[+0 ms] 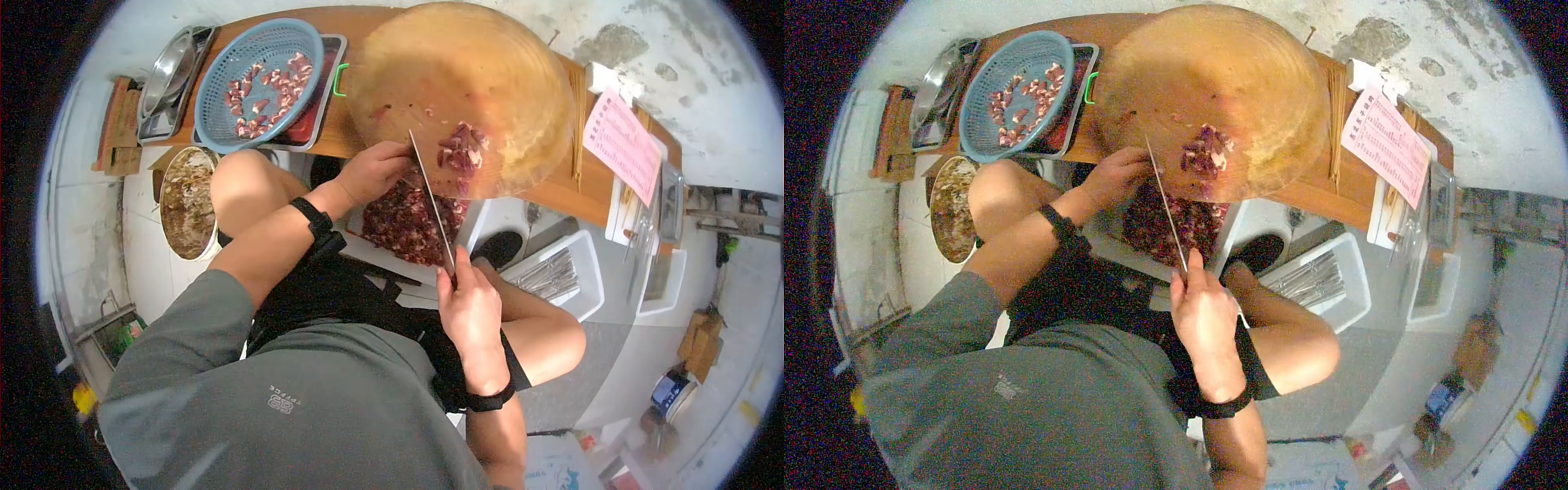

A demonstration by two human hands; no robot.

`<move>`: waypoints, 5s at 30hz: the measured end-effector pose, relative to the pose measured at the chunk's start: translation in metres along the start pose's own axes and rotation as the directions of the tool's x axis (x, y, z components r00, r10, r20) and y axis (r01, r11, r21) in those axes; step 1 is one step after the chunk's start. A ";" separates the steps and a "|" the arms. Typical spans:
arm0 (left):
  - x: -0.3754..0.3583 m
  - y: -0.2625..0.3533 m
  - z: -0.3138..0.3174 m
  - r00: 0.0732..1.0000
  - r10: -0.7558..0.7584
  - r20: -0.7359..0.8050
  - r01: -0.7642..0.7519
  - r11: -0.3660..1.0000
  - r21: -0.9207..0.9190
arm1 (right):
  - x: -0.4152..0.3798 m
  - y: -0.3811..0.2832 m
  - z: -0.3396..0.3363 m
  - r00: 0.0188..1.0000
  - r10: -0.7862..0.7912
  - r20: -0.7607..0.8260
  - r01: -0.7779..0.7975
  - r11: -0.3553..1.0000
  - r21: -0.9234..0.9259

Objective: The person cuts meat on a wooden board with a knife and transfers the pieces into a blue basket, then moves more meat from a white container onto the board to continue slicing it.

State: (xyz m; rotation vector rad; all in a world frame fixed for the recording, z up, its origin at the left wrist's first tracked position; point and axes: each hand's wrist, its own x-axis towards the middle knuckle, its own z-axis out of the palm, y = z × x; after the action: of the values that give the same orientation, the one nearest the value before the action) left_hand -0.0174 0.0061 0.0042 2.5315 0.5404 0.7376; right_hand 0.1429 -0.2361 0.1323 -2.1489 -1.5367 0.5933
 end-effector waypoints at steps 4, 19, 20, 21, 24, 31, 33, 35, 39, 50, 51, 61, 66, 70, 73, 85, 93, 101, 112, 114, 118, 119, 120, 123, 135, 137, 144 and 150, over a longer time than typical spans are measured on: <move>0.000 0.001 -0.001 1.000 0.000 -0.020 0.000 1.000 -0.013 | 0.007 -0.003 0.002 0.999 0.002 0.034 -0.001 0.999 -0.036; 0.001 -0.002 -0.002 1.000 0.014 -0.014 -0.013 1.000 0.027 | 0.058 -0.004 0.052 0.991 0.114 0.070 -0.114 0.993 -0.007; 0.000 -0.002 -0.002 0.999 -0.035 0.019 0.035 0.999 0.028 | 0.050 -0.003 0.047 0.992 0.106 0.066 -0.106 0.994 -0.007; 0.000 -0.001 -0.003 0.995 -0.090 0.049 0.089 0.996 0.031 | 0.039 0.000 0.040 0.991 0.126 0.050 -0.127 0.992 0.019; 0.007 0.002 -0.001 0.982 -0.182 0.045 0.183 0.983 -0.025 | 0.024 0.013 0.029 0.991 0.127 -0.031 -0.126 0.991 0.047; 0.046 -0.001 0.010 0.945 -0.325 0.045 0.328 0.939 -0.105 | 0.036 0.054 -0.013 0.960 0.151 -0.235 -0.167 0.985 -0.052; 0.063 -0.007 0.024 0.959 -0.277 -0.068 0.273 0.960 -0.056 | 0.043 0.063 -0.019 0.963 0.152 -0.221 -0.185 0.973 -0.140; 0.079 -0.014 0.040 0.974 -0.210 -0.089 0.211 0.977 0.004 | 0.050 0.069 -0.019 0.969 0.129 -0.212 -0.164 0.974 -0.156; 0.090 -0.004 0.052 0.983 -0.163 -0.086 0.170 0.981 0.088 | 0.056 0.066 -0.020 0.984 0.103 -0.146 -0.122 0.984 -0.131; 0.033 0.041 0.020 0.967 -0.255 -0.006 0.246 0.940 -0.237 | 0.029 0.052 -0.007 0.996 0.087 -0.002 -0.086 0.988 0.130; 0.024 0.044 0.018 0.975 -0.201 -0.091 0.178 0.960 -0.216 | 0.024 0.048 -0.008 0.997 0.078 0.010 -0.078 0.989 0.127; -0.017 0.056 -0.005 0.946 -0.254 0.201 0.307 0.901 -0.308 | -0.027 0.041 -0.017 0.999 0.033 0.042 -0.040 0.983 0.180; -0.009 0.055 -0.011 0.886 -0.457 0.078 0.460 0.847 -0.265 | -0.031 0.043 -0.016 0.997 0.075 -0.008 -0.074 0.991 0.109; -0.002 0.052 -0.012 0.878 -0.475 0.060 0.475 0.849 -0.231 | -0.032 0.035 -0.023 0.993 0.113 0.047 -0.116 0.991 0.063; 0.013 0.049 -0.047 0.881 -0.450 0.145 0.470 0.866 -0.171 | -0.030 0.034 -0.021 0.997 0.069 0.021 -0.071 0.986 0.153; 0.023 -0.153 -0.241 0.645 -0.764 0.029 0.746 0.638 0.190 | -0.018 0.025 -0.011 0.980 0.200 -0.002 -0.182 0.891 0.415; 0.023 -0.185 -0.198 0.307 -0.875 0.373 0.712 0.472 0.520 | -0.010 0.033 0.000 0.968 0.252 -0.008 -0.228 0.890 0.394; 0.001 -0.252 -0.140 0.407 -0.786 0.466 0.796 0.555 0.240 | 0.002 0.004 -0.005 0.932 0.353 0.087 -0.352 0.815 0.460; 0.006 -0.209 -0.154 0.381 -0.717 0.584 0.924 0.269 -0.273 | -0.004 0.021 0.009 0.932 0.347 0.108 -0.354 0.796 0.492; 0.005 -0.208 -0.153 0.320 -0.753 0.575 0.947 0.239 -0.215 | -0.004 0.023 0.012 0.938 0.336 0.085 -0.331 0.794 0.509; -0.002 -0.233 -0.132 0.359 -0.707 0.609 0.917 0.144 -0.373 | -0.004 0.016 0.010 0.947 0.319 0.038 -0.303 0.845 0.441; -0.001 -0.236 -0.131 0.360 -0.707 0.609 0.916 0.143 -0.375 | -0.003 0.015 0.010 0.946 0.322 0.035 -0.304 0.843 0.444; 0.009 -0.222 -0.140 0.269 -0.750 0.605 0.945 0.082 -0.318 | -0.004 0.016 0.011 0.947 0.321 0.034 -0.302 0.845 0.441; 0.010 -0.212 -0.135 0.247 -0.812 0.529 0.936 0.058 -0.348 | -0.004 0.016 0.012 0.933 0.354 0.068 -0.336 0.785 0.521; -0.002 -0.244 -0.138 0.605 -0.771 0.197 0.796 0.580 -0.173 | -0.003 0.011 0.015 0.924 0.374 0.083 -0.363 0.787 0.499; -0.006 -0.253 -0.135 0.693 -0.713 0.109 0.721 0.689 -0.073 | -0.005 0.017 0.017 0.937 0.345 0.054 -0.334 0.838 0.432; 0.033 -0.191 -0.180 0.565 -0.713 0.416 0.659 0.086 -0.748 | 0.001 0.008 0.010 0.911 0.397 0.106 -0.393 0.766 0.508; 0.106 -0.095 -0.116 0.626 -0.645 0.438 0.735 0.301 -0.608 | -0.009 0.045 0.031 0.953 0.303 -0.001 -0.260 0.820 0.510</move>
State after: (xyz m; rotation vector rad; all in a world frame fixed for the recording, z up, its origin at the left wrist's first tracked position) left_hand -0.0246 0.1699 0.0861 1.2979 0.9643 0.3327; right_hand 0.1573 -0.2549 0.0826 -1.9567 -0.8827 0.8823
